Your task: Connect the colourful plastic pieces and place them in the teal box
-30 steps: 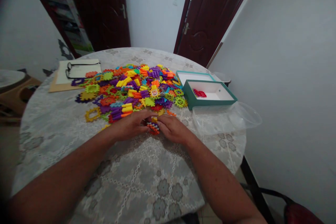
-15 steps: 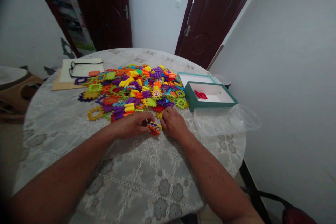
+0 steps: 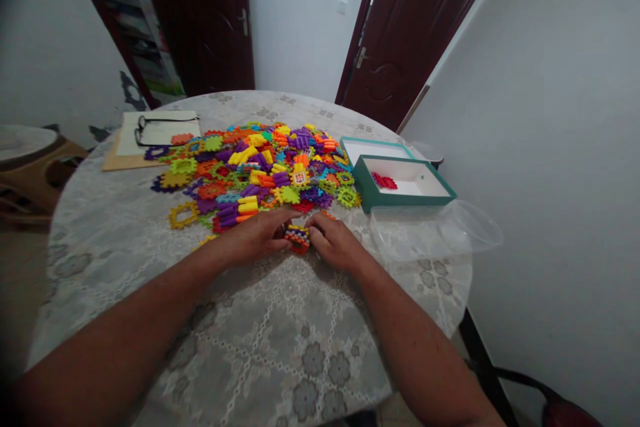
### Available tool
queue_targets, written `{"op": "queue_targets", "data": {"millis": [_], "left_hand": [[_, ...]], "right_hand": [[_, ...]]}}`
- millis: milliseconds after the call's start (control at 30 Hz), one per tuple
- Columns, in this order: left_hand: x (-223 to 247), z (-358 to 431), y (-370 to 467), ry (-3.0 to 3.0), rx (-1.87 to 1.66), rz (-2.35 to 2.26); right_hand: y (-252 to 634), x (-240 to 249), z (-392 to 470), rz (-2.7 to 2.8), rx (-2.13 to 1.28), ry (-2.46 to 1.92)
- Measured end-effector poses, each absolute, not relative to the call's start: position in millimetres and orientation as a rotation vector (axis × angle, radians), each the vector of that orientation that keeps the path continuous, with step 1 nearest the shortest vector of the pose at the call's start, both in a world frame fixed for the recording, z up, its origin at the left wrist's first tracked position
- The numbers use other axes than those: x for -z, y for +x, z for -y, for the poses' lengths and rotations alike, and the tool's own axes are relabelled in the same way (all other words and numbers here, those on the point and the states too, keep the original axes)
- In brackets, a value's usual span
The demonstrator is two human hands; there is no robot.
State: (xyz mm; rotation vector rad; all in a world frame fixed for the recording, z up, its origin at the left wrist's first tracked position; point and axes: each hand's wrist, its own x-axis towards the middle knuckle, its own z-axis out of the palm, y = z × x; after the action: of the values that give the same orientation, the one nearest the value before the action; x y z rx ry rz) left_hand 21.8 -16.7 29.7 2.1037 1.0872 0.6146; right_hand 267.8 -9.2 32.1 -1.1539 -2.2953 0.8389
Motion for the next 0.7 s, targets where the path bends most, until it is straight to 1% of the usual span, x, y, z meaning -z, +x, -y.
{"op": "queue_targets", "data": {"millis": [233,467,700], "left_hand": [[-28.5,14.6,22.5,2.17,-0.605,-1.074],[-24.7,11.0,20.7,2.105,-0.62,-1.059],[-25.5,10.7,23.9,2.087,-0.634,-1.083]], "right_hand": [[264.6,-37.0,13.9,2.386,-0.858,-1.002],[258.4,-38.5,17.5,2.43,-0.611,-1.112],[255.7,-37.4,20.4,2.352,-0.643,-1.121]]}}
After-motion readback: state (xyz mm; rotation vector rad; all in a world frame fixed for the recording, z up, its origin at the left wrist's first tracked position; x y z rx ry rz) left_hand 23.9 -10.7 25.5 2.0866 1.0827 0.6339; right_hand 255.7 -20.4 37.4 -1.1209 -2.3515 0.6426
